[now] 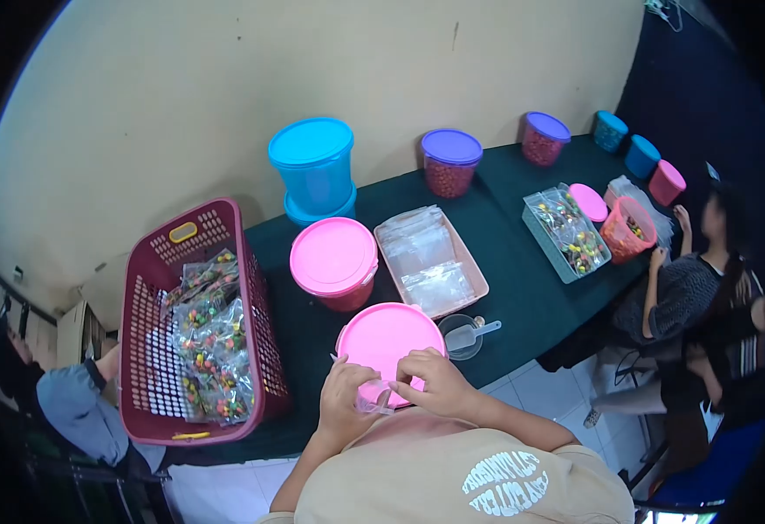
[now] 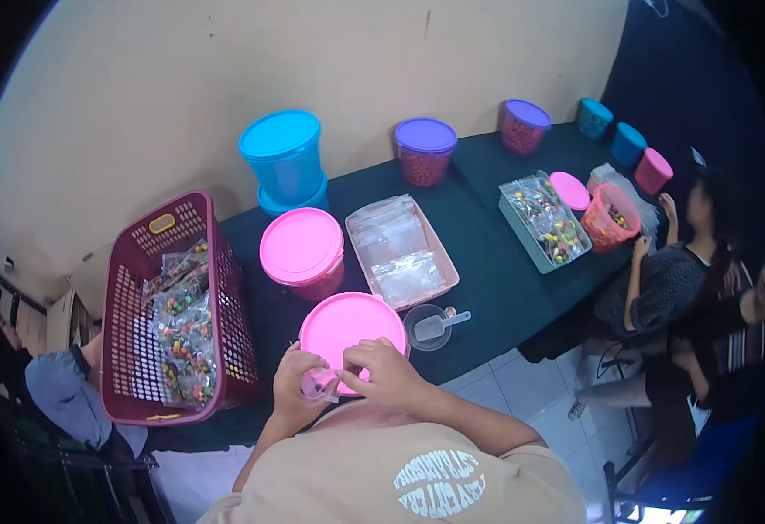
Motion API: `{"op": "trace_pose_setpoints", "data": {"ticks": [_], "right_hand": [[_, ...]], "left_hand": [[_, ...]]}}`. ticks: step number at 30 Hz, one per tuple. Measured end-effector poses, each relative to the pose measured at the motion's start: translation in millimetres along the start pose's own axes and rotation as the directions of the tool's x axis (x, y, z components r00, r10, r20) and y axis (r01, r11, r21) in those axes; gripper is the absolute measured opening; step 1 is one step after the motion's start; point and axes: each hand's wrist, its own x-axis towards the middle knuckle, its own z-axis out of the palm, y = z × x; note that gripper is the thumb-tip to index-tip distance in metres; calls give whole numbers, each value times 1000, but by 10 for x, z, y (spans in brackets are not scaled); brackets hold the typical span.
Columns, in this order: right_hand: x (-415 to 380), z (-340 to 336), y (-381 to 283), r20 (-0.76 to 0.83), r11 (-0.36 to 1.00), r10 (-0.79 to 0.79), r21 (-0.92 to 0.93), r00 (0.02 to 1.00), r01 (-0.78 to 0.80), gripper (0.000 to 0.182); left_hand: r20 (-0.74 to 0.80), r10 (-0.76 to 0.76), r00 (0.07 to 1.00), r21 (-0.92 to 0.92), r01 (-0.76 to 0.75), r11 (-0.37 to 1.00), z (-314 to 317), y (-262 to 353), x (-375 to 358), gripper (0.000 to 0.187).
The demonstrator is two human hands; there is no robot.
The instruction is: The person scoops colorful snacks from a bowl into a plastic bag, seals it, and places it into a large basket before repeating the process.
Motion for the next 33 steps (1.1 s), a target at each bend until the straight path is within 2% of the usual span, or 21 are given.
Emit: {"op": "trace_pose_setpoints", "data": {"ticks": [2, 4, 5, 6, 8, 9, 10, 11, 12, 14, 15, 18, 20, 22, 24, 26, 28, 30, 33], "right_hand": [[-24, -193, 159, 94, 998, -26, 53, 995, 21, 17], [-41, -316, 446, -37, 977, 118, 182, 992, -109, 27], [-66, -379, 625, -77, 980, 198, 46, 977, -195, 35], [-71, -440, 780, -73, 985, 148, -75, 986, -154, 39], [-136, -444, 947, 24, 923, -94, -374, 995, 96, 43], [-188, -394, 1050, 145, 887, -174, -407, 974, 219, 44], [-246, -334, 1136, 266, 838, -247, -424, 932, 343, 45], [-298, -276, 1210, 317, 811, -292, -418, 903, 409, 36], [-333, -232, 1293, 332, 806, -308, -407, 892, 430, 36], [-343, -176, 1445, 327, 823, -385, -301, 863, 481, 25], [-327, -175, 1403, 302, 837, -392, -275, 869, 473, 17], [-269, -222, 1331, 336, 815, -391, -306, 856, 493, 16], [-215, -264, 1275, 347, 830, -403, -252, 847, 498, 15], [-142, -354, 1180, 364, 852, -392, -202, 845, 482, 15], [1, -549, 949, 327, 881, -379, -158, 866, 445, 14], [164, -709, 807, 247, 917, -349, -106, 904, 384, 14], [392, -736, 670, 278, 923, -326, -112, 903, 368, 16], [618, -667, 610, 228, 871, -339, -290, 913, 396, 16], [1205, -229, 1056, 181, 760, -444, -443, 877, 476, 14]], "left_hand": [[-21, 8, 1000, 65, -6, 998, 22, 60, 58, 45], [-173, -155, 973, 76, 170, 983, 53, 11, -2, 44], [-246, -178, 953, 110, 210, 972, 74, -22, -15, 43], [-296, -254, 921, 130, 302, 944, 82, -45, -32, 44], [-286, -458, 842, 105, 503, 858, 53, -22, -37, 49], [-306, -460, 834, 110, 511, 853, 73, 26, -13, 49], [-335, -580, 743, -66, 596, 801, 92, 75, 6, 51], [-338, -691, 639, -243, 650, 720, 113, 110, 8, 54], [-360, -691, 627, -242, 653, 718, 127, 128, -16, 54], [-412, -628, 661, -147, 631, 761, 148, 148, -84, 55], [-440, -639, 631, -159, 645, 747, 156, 182, -99, 57], [-502, -621, 602, -99, 674, 732, 140, 257, -204, 58], [-528, -631, 568, -102, 695, 711, 63, 364, -274, 58], [-577, -593, 562, -30, 710, 703, -8, 457, -373, 58], [-631, -574, 521, -47, 713, 700, -27, 496, -557, 57], [-647, -556, 522, 2, 730, 683, -51, 566, -695, 56], [-661, -578, 479, -32, 751, 659, -47, 651, -790, 55], [-629, -664, 404, -167, 764, 623, -35, 709, -853, 55], [-602, -683, 414, -212, 741, 637, 10, 714, -912, 57]]}}
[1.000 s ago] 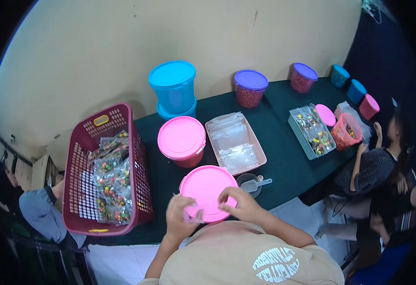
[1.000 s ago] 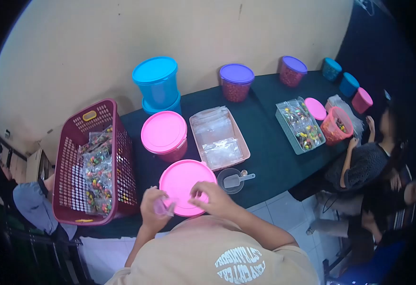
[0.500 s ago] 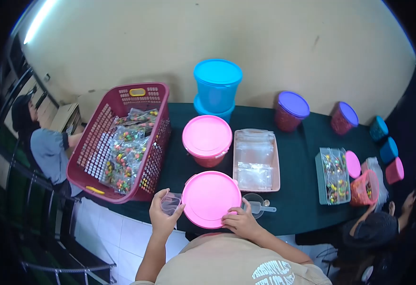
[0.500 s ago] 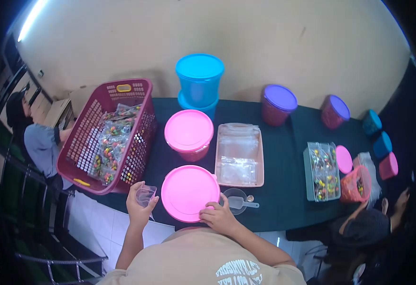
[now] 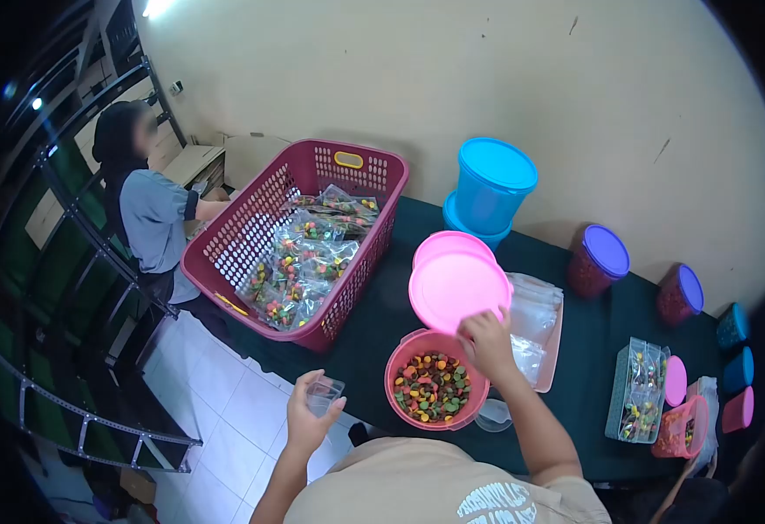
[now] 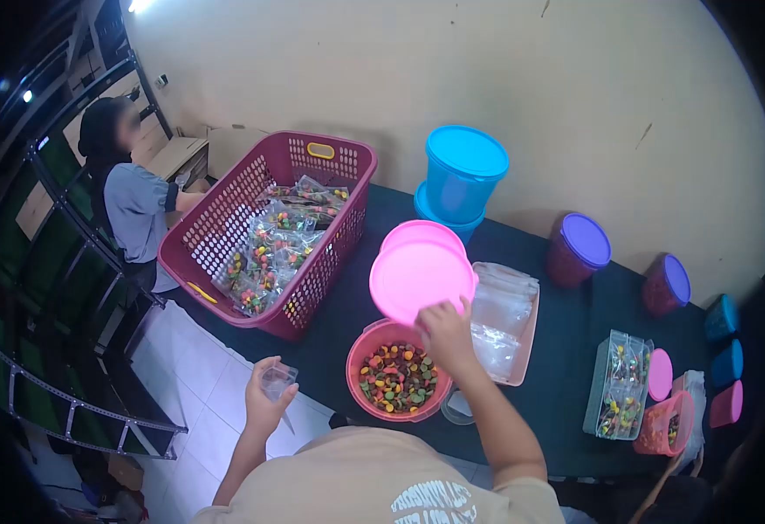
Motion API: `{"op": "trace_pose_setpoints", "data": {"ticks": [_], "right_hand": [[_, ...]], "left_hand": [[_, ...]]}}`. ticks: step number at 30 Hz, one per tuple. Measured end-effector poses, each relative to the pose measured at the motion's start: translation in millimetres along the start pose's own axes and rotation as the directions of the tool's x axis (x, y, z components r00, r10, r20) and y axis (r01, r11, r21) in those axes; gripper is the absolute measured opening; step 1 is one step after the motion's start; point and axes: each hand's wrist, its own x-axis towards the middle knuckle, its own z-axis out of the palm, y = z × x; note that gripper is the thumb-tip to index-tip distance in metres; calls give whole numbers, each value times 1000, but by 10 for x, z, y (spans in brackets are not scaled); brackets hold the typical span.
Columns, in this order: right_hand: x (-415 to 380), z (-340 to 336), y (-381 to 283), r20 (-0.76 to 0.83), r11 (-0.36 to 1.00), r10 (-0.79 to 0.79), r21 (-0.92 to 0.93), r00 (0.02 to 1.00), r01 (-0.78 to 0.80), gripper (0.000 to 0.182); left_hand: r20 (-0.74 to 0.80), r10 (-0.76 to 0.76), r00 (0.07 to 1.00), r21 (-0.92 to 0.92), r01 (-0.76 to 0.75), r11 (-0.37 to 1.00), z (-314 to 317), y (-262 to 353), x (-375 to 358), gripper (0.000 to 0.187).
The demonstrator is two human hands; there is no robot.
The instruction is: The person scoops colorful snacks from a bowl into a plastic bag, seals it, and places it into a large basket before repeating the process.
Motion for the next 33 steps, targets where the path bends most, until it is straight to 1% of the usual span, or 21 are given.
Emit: {"op": "trace_pose_setpoints", "data": {"ticks": [3, 4, 6, 7, 9, 10, 11, 13, 14, 16, 18, 19, 21, 22, 23, 26, 28, 29, 31, 32, 33], "right_hand": [[299, 466, 390, -47, 994, -53, -94, 998, 48, 13], [361, 547, 462, -56, 995, -36, -97, 998, 31, 13], [422, 623, 559, 30, 992, 58, -109, 998, -55, 15], [405, 626, 575, 27, 990, 85, -112, 996, -82, 15], [355, 595, 569, -9, 983, 182, -25, 983, -182, 23], [285, 529, 559, -5, 971, 241, -5, 971, -241, 32], [178, 452, 537, -2, 964, 264, -8, 964, -264, 32], [-119, 280, 566, -119, 939, 343, 81, 932, -335, 35], [-358, 199, 634, -108, 941, 338, 78, 935, -331, 37], [-875, 0, 639, 17, 850, 526, 4, 850, -526, 37], [-1308, -187, 563, 84, 749, 660, -149, 747, -645, 37], [-1480, -224, 522, 86, 734, 676, -156, 732, -661, 37], [-1793, -277, 428, 183, 547, 837, -337, 516, -767, 42], [-1914, -243, 415, 193, 523, 852, -353, 487, -776, 43], [-2020, -223, 394, 241, 516, 856, -359, 458, -778, 42], [-2161, -108, 295, 268, 480, 877, -423, 400, -768, 36], [-2237, -26, 265, 280, 490, 869, -377, 408, -786, 27], [-2282, -14, 247, 288, 485, 871, -381, 398, -787, 27], [-2244, -101, 165, 278, 481, 866, -243, 415, -842, 22], [-2219, -183, 115, 287, 484, 864, -244, 414, -841, 22], [-2153, -324, 32, 196, 483, 871, -187, 450, -855, 19]], "left_hand": [[79, 27, 997, -30, -25, 999, 48, -13, 41, 58], [125, 30, 992, -21, -27, 999, 62, -7, 55, 58], [211, 57, 976, 7, -59, 998, 96, -30, 103, 59], [237, 56, 970, 10, -60, 998, 114, -37, 123, 59], [325, 0, 946, 13, -5, 1000, 165, -16, 174, 59], [353, -4, 936, 33, -8, 999, 181, -5, 201, 59], [375, -10, 927, 36, -3, 999, 188, -6, 233, 59], [400, 8, 917, 35, -23, 999, 233, -38, 307, 59], [406, 8, 914, 59, -36, 998, 262, -88, 344, 59], [420, 6, 907, 71, -39, 997, 332, -174, 422, 58], [424, 2, 906, 113, -55, 992, 401, -264, 493, 56], [444, -5, 896, 112, -50, 992, 455, -338, 537, 56], [436, -88, 896, 86, 55, 995, 568, -430, 618, 55], [436, -119, 892, 120, 73, 990, 614, -392, 661, 54], [437, -136, 889, 102, 101, 990, 664, -420, 700, 55], [433, -186, 882, 127, 145, 981, 799, -586, 810, 57], [464, -252, 850, 111, 226, 968, 867, -568, 848, 57], [473, -271, 838, 103, 253, 962, 899, -564, 852, 56], [485, -276, 830, 122, 248, 961, 939, -421, 854, 57], [493, -265, 829, 132, 230, 964, 947, -380, 833, 57], [488, -272, 830, 136, 236, 962, 949, -395, 808, 57]]}}
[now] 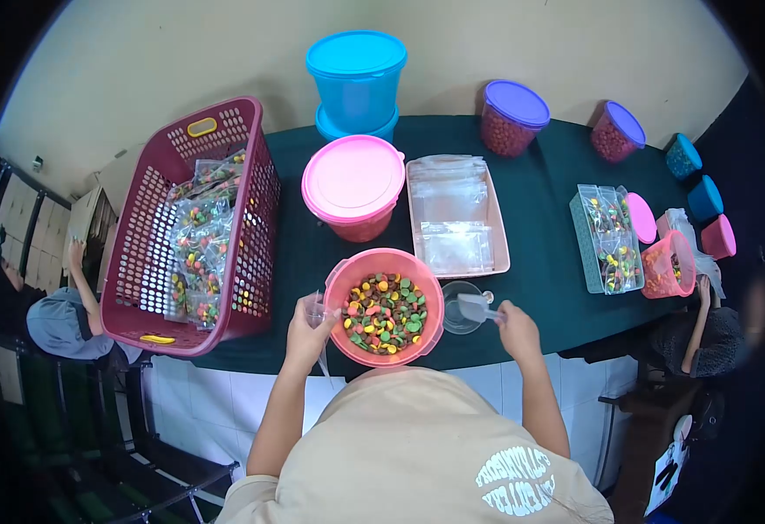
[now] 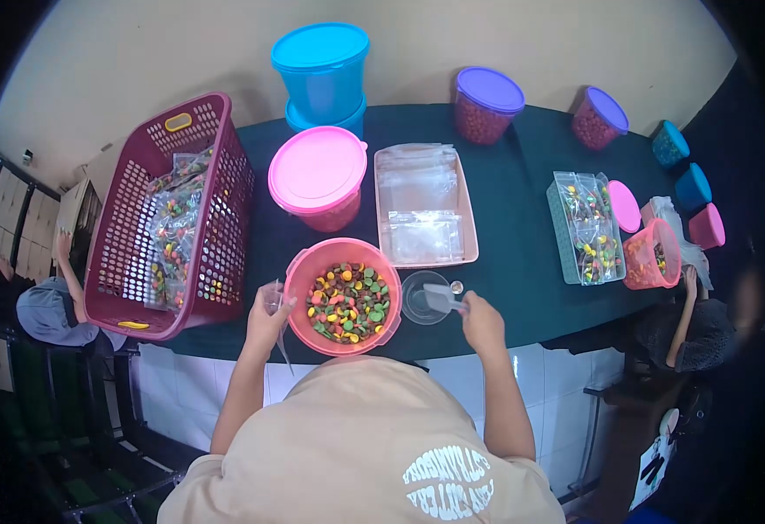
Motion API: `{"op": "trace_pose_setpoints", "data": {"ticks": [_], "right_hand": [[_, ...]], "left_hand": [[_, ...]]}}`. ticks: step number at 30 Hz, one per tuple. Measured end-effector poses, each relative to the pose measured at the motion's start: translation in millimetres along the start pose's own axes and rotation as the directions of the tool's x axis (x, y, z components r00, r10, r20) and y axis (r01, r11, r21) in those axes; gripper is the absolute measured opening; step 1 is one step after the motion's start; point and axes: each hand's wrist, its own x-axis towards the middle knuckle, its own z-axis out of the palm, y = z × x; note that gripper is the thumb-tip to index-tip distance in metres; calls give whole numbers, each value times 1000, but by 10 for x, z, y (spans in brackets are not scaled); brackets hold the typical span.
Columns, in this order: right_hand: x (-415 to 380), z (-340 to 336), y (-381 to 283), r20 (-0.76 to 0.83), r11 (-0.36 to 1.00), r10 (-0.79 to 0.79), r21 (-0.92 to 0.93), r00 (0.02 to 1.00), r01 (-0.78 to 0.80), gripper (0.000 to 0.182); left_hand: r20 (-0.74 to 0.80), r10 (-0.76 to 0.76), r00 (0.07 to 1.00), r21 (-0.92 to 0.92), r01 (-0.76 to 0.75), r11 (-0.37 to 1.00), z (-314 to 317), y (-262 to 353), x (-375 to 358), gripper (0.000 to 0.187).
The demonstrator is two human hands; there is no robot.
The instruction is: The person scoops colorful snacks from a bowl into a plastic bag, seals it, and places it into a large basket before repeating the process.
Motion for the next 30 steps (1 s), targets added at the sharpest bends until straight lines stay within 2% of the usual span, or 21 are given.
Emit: {"op": "trace_pose_setpoints", "data": {"ticks": [1, 2, 3, 4, 5, 6, 8, 9, 10, 11, 15, 18, 20, 24, 26, 30], "right_hand": [[-64, -156, -84, -97, 998, -4, 58, 995, 10, 16], [-116, -315, -172, -90, 998, -8, 57, 996, 13, 16], [-163, -488, -270, -121, 988, 9, 153, 993, 9, 15], [-206, -649, -371, -150, 969, 29, 246, 988, 9, 14], [-245, -782, -494, -124, 964, -10, 262, 992, 42, 12], [-246, -807, -608, -117, 964, -15, 261, 993, 45, 12], [-237, -785, -839, -83, 928, -344, 123, 935, 352, 15], [-182, -706, -917, -82, 927, -344, 125, 935, 352, 15], [-87, -560, -975, -46, 897, -436, 54, 899, 438, 15], [21, -414, -1009, -5, 853, -522, -15, 853, 522, 15], [371, 101, -1035, 53, 847, -519, -100, 853, 522, 18], [246, 201, -1067, 59, 771, -637, 66, 768, 634, 14], [141, 162, -1081, 140, 803, -595, 134, 791, 581, 15], [94, -34, -1026, 195, 803, -582, 290, 789, 521, 20], [123, -187, -1007, 372, 861, -476, 384, 797, 335, 23], [175, -54, -882, 430, 828, -500, 491, 752, 270, 26]], "left_hand": [[18, 36, 999, -40, -35, 999, 9, -21, -7, 57], [34, 74, 997, -81, -71, 994, 26, -37, -19, 58], [48, 79, 996, -95, -74, 993, 47, -5, -51, 61], [42, 72, 997, -96, -68, 993, 71, 38, -85, 61], [45, 120, 992, -46, -118, 992, 97, 98, -118, 61], [52, 170, 984, 5, -170, 985, 121, 151, -148, 62], [63, 179, 982, 22, -181, 983, 170, 222, -194, 63], [76, 237, 969, 36, -240, 970, 207, 243, -208, 62], [89, 296, 951, 50, -301, 952, 242, 263, -217, 62], [90, 292, 952, 56, -297, 953, 279, 278, -224, 64], [38, 332, 943, 86, -334, 939, 400, 336, -295, 65], [38, 309, 950, 38, -311, 950, 493, 328, -341, 63], [26, 304, 952, 68, -305, 950, 525, 352, -381, 61], [-29, 283, 959, 38, -282, 959, 552, 343, -427, 60], [-33, 278, 960, 42, -277, 960, 531, 333, -440, 60], [-43, 263, 964, 22, -262, 965, 545, 357, -465, 63]]}}
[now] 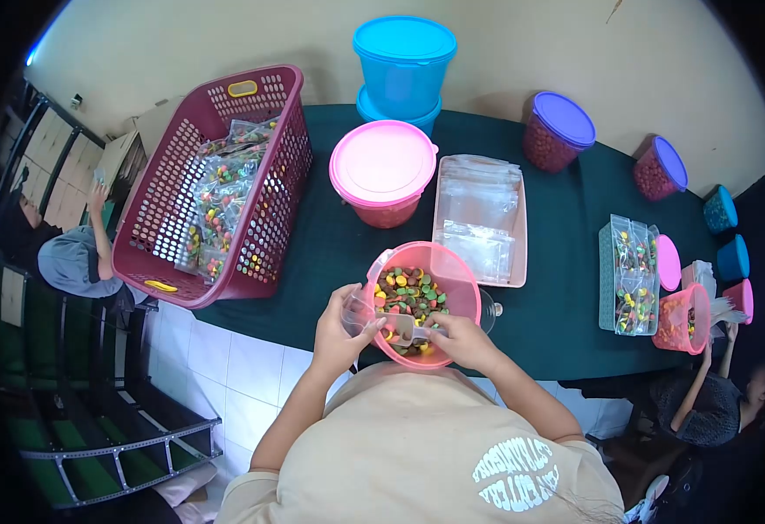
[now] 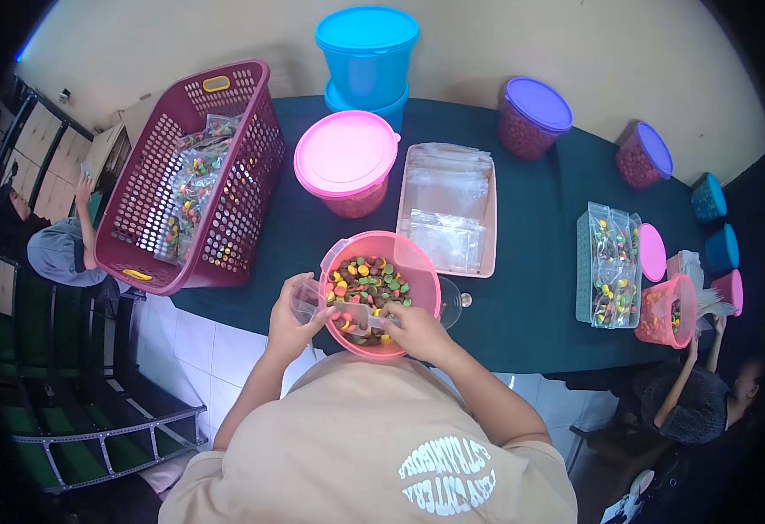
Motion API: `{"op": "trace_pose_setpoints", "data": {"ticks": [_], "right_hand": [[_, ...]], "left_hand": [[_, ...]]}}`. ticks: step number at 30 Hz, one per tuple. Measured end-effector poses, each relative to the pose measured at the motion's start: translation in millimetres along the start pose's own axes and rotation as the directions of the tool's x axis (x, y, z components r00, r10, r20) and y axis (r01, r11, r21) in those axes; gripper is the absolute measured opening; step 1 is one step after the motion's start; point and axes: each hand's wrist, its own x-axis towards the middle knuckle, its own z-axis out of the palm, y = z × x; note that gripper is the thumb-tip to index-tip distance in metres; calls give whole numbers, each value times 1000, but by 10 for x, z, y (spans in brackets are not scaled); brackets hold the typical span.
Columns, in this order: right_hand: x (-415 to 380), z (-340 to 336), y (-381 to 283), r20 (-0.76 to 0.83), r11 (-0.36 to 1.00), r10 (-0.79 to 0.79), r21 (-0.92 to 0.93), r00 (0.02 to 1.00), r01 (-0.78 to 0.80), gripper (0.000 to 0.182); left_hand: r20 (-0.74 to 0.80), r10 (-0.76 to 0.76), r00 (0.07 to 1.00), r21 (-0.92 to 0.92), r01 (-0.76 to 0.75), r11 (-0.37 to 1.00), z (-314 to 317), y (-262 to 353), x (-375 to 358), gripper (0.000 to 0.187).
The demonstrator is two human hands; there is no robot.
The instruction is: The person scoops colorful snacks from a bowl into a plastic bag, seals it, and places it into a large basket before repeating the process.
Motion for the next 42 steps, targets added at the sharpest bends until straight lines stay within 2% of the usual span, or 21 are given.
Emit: {"op": "trace_pose_setpoints", "data": {"ticks": [2, 3, 5, 7, 8, 12, 17, 22, 23, 24, 26, 27, 28, 30, 32, 39, 41, 42], "right_hand": [[48, 91, 82, -30, 992, 0, 127, 1000, 4, 24], [41, 76, 28, -30, 992, -3, 127, 1000, 7, 24], [23, 24, -107, -101, 954, 42, 300, 994, -9, 20], [34, 12, -57, -152, 946, 11, 323, 988, 39, 18], [38, -2, -37, -201, 936, -11, 342, 980, 81, 16], [-60, -159, -91, -271, 927, 96, 374, 958, 13, 16], [-61, -202, -13, -331, 910, 30, 400, 943, 112, 19], [-101, -252, -162, -314, 896, 69, 437, 947, 80, 19], [-109, -268, -208, -304, 890, 79, 450, 949, 70, 18], [-109, -279, -241, -306, 890, 79, 451, 949, 71, 18], [-103, -281, -295, -298, 897, 77, 437, 952, 64, 18], [-96, -277, -337, -303, 896, 78, 438, 950, 66, 18], [-87, -277, -387, -333, 916, 46, 390, 942, 93, 16], [-93, -298, -518, -366, 934, 16, 339, 931, 117, 14], [-128, -336, -676, -299, 968, 78, 250, 951, -1, 16], [-176, -370, -964, -333, 1000, 5, 25, 943, 3, 21], [-188, -386, -1144, -345, 934, -122, -357, 931, -10, 20], [-201, -410, -1234, -353, 934, -117, -356, 928, -18, 20]], "left_hand": [[-2, 5, 1000, 20, -5, 1000, 19, 27, 7, 64], [12, 0, 1000, 19, 0, 1000, 28, 26, 22, 65], [21, 2, 1000, 23, -2, 1000, 12, 41, 53, 65], [33, -3, 999, 136, -1, 991, -37, 66, 84, 67], [35, 3, 999, 140, -8, 990, -62, 50, 103, 67], [26, -14, 1000, 158, 10, 987, -182, -115, 143, 69], [1, -68, 998, 185, 67, 980, -271, -327, 176, 65], [6, -125, 992, 167, 123, 978, -299, -314, 144, 66], [-50, 4, 999, 382, 15, 924, -280, -269, 120, 67], [-75, 143, 987, 582, -73, 810, -268, -180, 103, 67], [-68, 167, 984, 621, -89, 779, -275, -31, 108, 70], [-8, 241, 970, 599, -189, 778, -282, -37, 115, 71], [51, 315, 948, 570, -286, 770, -285, -39, 126, 71], [93, 317, 944, 564, -312, 764, -280, -1, 137, 71], [150, 376, 914, 521, -397, 755, -274, 42, 155, 76], [279, 395, 875, 499, -483, 719, -343, 152, 242, 75], [326, 370, 870, 440, -486, 755, -359, 185, 278, 72], [367, 342, 865, 388, -476, 789, -371, 212, 296, 69]]}}
